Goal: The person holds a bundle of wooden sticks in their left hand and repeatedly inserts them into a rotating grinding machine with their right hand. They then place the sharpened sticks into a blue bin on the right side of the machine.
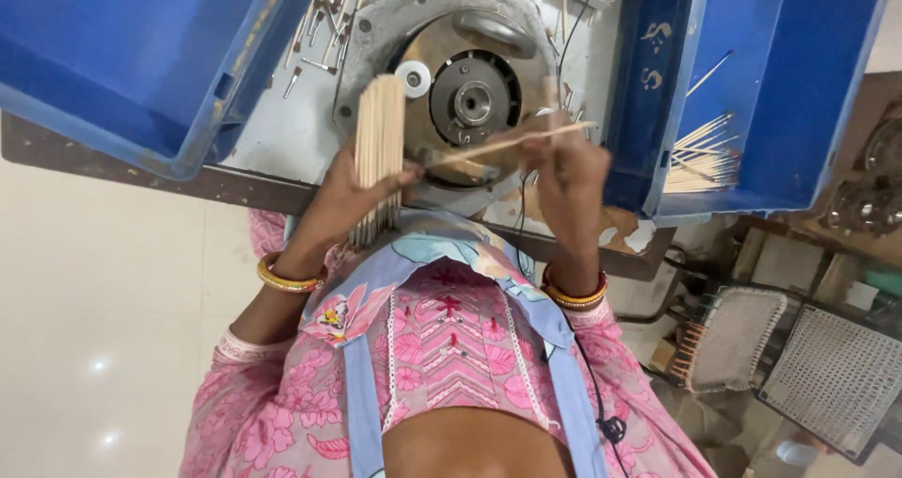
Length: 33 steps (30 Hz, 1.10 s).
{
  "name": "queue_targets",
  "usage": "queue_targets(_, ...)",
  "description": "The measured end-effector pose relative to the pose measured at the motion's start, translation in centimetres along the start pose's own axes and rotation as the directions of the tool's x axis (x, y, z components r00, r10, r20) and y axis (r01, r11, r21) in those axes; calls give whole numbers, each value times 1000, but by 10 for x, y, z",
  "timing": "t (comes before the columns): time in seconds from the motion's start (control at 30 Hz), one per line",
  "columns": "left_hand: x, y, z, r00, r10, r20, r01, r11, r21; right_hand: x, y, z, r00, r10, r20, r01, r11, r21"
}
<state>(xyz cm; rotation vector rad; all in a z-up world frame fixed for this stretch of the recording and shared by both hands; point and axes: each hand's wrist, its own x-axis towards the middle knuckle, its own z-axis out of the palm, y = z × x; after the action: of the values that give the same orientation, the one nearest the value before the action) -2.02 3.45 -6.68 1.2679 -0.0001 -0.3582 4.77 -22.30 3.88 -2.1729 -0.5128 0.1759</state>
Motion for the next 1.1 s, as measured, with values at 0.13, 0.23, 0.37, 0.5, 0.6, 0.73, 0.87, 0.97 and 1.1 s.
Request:
queue_targets(0.13,-2,-8,0,944,-241,-227,160,932,-325,17,32,15,984,-52,-170,4,963,-269)
queue_targets(0.23,-3,-15,0,925,-333,-184,203,842,-500,30,56,34,992,31,-124,-76,925,-372)
queue_targets(0.37,-7,2,0,817,-532,-224,305,727,-615,25,82,52,993,9,-118,-55,917,-395)
queue_targets(0.5,-9,-19,-1,893,-419,-162,285,808,-516,11,59,42,995,-9,-102,-28,932,-360)
queue_targets(0.6,2,-9,4,952,-287,-105,232,902,-365,9,25,35,958,258,-126,-256,966,30)
queue_targets(0.73,8,7,3,1000,22,-1,-21,978,207,0,10,24,981,135,138,-133,991,-22)
queue_targets(0.87,17,6,3,955,-239,-177,215,966,-147,13,-14,-13,992,-1,-124,-36,953,-301)
queue_targets(0.97,15,-2,1,937,-298,-184,227,917,-327,24,38,15,973,133,-189,-198,902,-384)
queue_targets(1.1,4,-5,-2,881,-456,-126,350,807,-476,21,85,44,976,208,-55,-209,849,-485)
